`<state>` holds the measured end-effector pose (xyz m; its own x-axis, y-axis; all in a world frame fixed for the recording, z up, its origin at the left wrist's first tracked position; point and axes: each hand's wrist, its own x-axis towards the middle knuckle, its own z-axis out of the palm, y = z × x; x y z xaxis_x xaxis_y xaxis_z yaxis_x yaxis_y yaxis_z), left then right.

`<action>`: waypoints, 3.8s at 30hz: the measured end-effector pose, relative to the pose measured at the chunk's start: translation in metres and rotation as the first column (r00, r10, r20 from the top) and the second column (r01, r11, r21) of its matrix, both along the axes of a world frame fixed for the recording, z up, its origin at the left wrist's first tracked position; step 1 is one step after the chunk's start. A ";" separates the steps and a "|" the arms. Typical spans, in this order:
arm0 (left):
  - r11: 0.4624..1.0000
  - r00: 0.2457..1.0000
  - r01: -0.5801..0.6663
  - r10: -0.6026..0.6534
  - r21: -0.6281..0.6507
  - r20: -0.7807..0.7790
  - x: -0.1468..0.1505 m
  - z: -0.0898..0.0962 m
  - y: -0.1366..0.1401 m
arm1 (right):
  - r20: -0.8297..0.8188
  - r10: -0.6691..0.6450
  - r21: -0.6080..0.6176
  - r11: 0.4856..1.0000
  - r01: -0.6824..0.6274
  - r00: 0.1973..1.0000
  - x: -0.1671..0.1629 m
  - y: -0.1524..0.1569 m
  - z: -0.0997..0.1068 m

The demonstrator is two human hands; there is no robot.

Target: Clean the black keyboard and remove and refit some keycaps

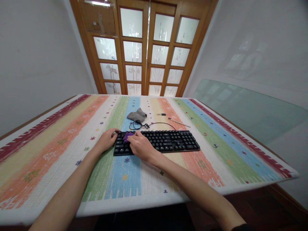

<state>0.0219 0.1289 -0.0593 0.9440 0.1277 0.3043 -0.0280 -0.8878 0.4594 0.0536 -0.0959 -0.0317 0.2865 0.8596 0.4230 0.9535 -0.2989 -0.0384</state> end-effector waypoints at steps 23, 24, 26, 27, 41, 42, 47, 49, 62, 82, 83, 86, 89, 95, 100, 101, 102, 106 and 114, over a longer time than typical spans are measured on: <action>1.000 1.000 0.016 -0.016 -0.001 -0.006 0.000 0.002 0.000 | 0.027 -0.058 -0.053 0.997 0.060 0.998 -0.011 0.024 -0.001; 1.000 1.000 0.014 -0.014 0.001 -0.005 0.000 0.002 0.000 | 0.029 -0.049 -0.072 0.996 0.051 0.998 -0.012 0.024 -0.004; 1.000 1.000 0.011 -0.011 0.005 -0.004 0.000 0.001 0.000 | 0.044 -0.026 -0.094 0.995 0.030 0.999 -0.015 0.023 -0.007; 1.000 1.000 0.011 -0.011 0.004 -0.004 0.000 0.001 0.000 | 0.053 -0.018 -0.096 0.995 0.023 0.998 -0.017 0.023 -0.007; 0.998 0.999 0.050 -0.050 -0.029 0.002 -0.001 0.001 0.002 | -0.190 -0.055 0.074 0.995 0.071 0.980 -0.006 0.036 0.004; 0.998 0.999 0.054 -0.055 -0.037 -0.001 -0.001 0.001 0.002 | -0.148 -0.021 0.036 0.999 0.027 0.989 -0.007 0.037 0.002; 0.999 1.000 0.030 -0.031 -0.043 -0.007 0.000 0.000 0.004 | -0.004 0.003 -0.106 0.994 -0.003 1.000 -0.011 0.039 -0.003; 0.999 1.000 0.026 -0.026 -0.028 0.003 0.001 0.000 0.003 | 0.013 -0.021 -0.106 0.994 0.022 1.000 -0.012 0.037 -0.002; 1.000 1.000 0.023 -0.023 -0.009 0.009 0.001 -0.001 0.001 | -0.240 -0.080 0.048 0.994 0.094 0.967 -0.004 0.025 0.003; 1.000 1.000 0.019 -0.019 0.016 -0.010 0.000 0.001 -0.001 | -0.239 0.018 -0.046 0.998 -0.030 0.971 0.004 0.003 0.001; 1.000 1.000 0.018 -0.018 0.016 -0.012 0.000 0.002 -0.001 | -0.264 -0.007 -0.021 1.000 0.002 0.964 0.006 0.001 0.001; 1.000 1.000 0.015 -0.015 0.010 -0.013 0.000 0.002 -0.001 | -0.291 -0.051 0.025 0.998 0.061 0.955 0.008 -0.006 0.002; 1.000 1.000 0.012 -0.011 0.007 -0.008 0.000 0.002 -0.001 | -0.272 -0.014 0.028 0.999 0.023 0.962 0.004 -0.010 0.001; 1.000 1.000 0.003 -0.003 0.002 -0.010 0.000 0.002 -0.001 | -0.040 0.174 -0.127 0.976 -0.178 0.984 -0.004 -0.012 -0.008; 1.000 1.000 -0.007 0.007 -0.002 -0.015 -0.001 0.002 -0.001 | -0.018 0.176 -0.154 0.972 -0.176 0.984 0.000 -0.016 -0.002; 1.000 1.000 -0.009 0.009 -0.003 -0.016 -0.001 0.002 -0.001 | -0.033 0.173 -0.151 0.973 -0.176 0.984 0.000 -0.017 -0.001; 1.000 1.000 -0.009 0.009 -0.003 -0.017 -0.001 0.002 -0.001 | -0.050 0.160 -0.144 0.976 -0.166 0.986 0.001 -0.017 -0.001; 1.000 1.000 -0.004 0.004 0.004 -0.009 0.000 0.002 -0.001 | -0.109 0.066 -0.118 0.990 -0.079 0.992 0.000 -0.019 -0.001; 1.000 1.000 -0.011 0.011 -0.006 -0.017 -0.001 0.003 -0.002 | -0.133 -0.002 -0.227 0.973 -0.028 0.991 -0.013 -0.022 0.018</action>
